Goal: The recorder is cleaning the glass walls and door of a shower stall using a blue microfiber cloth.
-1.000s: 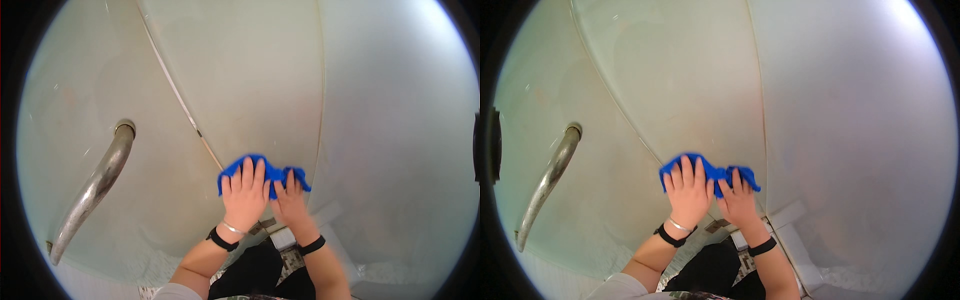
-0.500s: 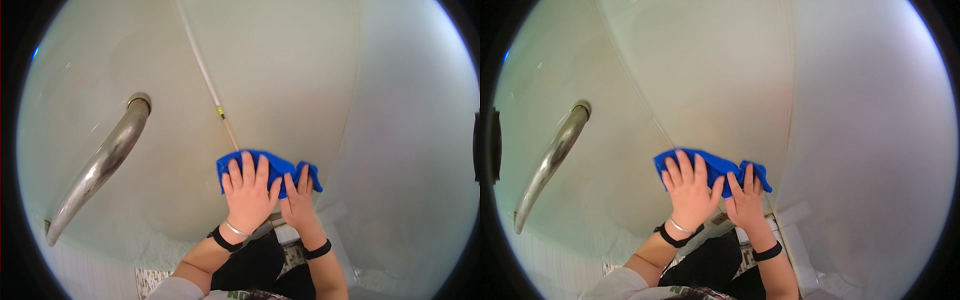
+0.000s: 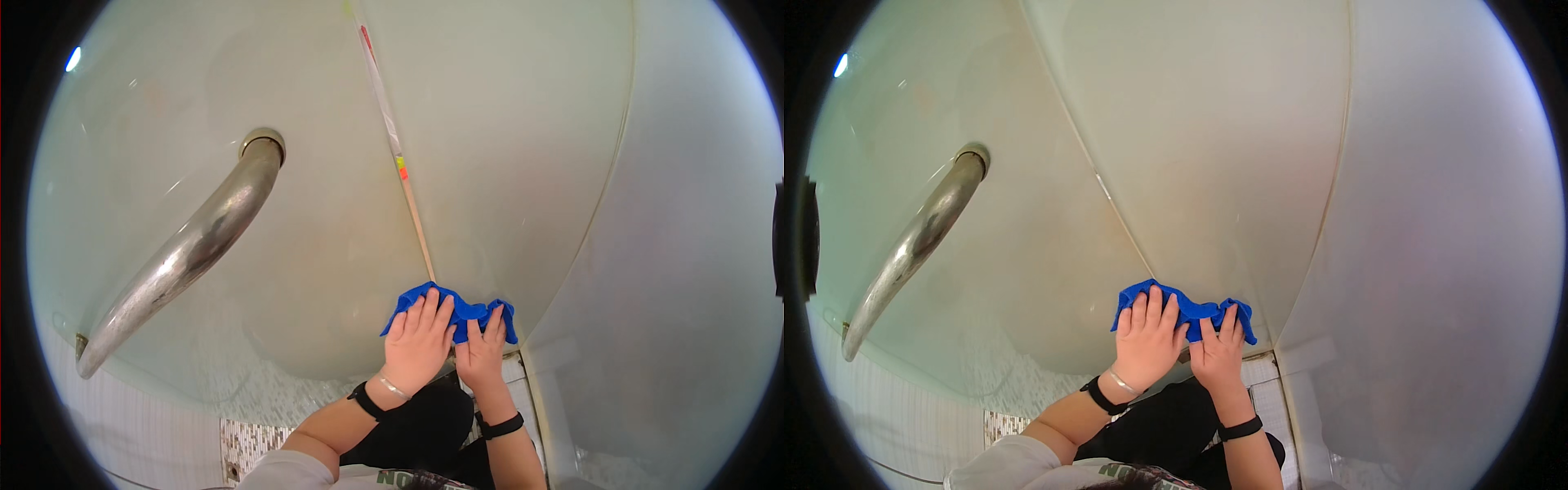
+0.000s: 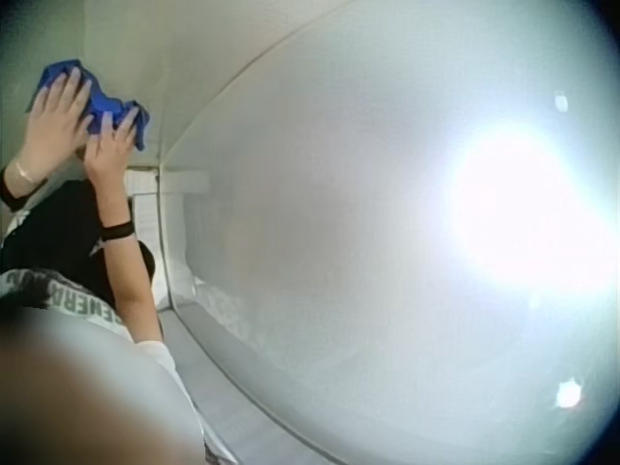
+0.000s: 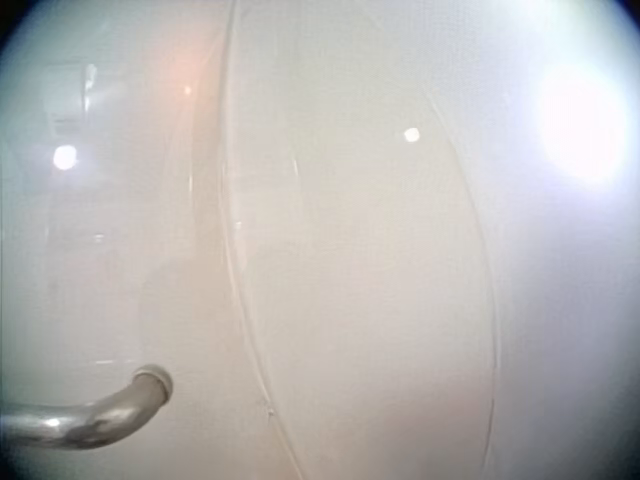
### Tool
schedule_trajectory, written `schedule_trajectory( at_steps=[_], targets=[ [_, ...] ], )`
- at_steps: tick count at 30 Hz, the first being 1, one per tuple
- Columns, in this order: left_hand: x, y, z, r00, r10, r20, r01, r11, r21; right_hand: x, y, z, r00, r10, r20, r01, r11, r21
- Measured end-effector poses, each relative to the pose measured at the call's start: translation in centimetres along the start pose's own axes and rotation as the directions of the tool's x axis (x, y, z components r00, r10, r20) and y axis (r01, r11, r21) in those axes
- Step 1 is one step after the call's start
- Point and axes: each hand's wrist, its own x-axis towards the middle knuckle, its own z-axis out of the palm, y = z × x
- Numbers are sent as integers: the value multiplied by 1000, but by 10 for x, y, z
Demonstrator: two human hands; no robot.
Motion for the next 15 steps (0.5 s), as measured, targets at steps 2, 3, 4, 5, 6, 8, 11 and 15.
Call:
schedule_trajectory(
  at_steps=[2, 3, 4, 5, 6, 8, 11, 15],
  targets=[
    [-3, -4, -12, 991, -36, 126, 50, 993, -108, 6, -3, -11, 1000, 2, -7, -2, 1000, 5],
    [-1, -7, -21, 992, -33, 120, 47, 993, -111, 12, -8, -20, 999, -34, 8, 34, 999, -12],
    [-3, -5, -30, 976, -161, 144, 169, 985, -41, 17, -14, -33, 997, -73, 34, 74, 997, -25],
    [-5, -12, -40, 946, -281, 160, 278, 960, 40, 32, -33, -47, 997, -74, 34, 75, 997, -17],
    [-8, -22, -46, 934, -341, 105, 332, 939, 96, 50, -55, -61, 982, -147, 116, 147, 989, 8],
    [-21, -43, -58, 920, -390, -33, 389, 903, 182, 71, -90, -73, 955, -216, 205, 214, 976, 33],
    [-47, -85, -72, 929, -321, -185, 365, 881, 303, 79, -121, -60, 887, -400, 232, 354, 910, 215],
    [-81, -103, -75, 922, -347, -170, 386, 830, 403, 62, -112, -25, 842, -530, 101, 497, 835, 238]
  ],
)
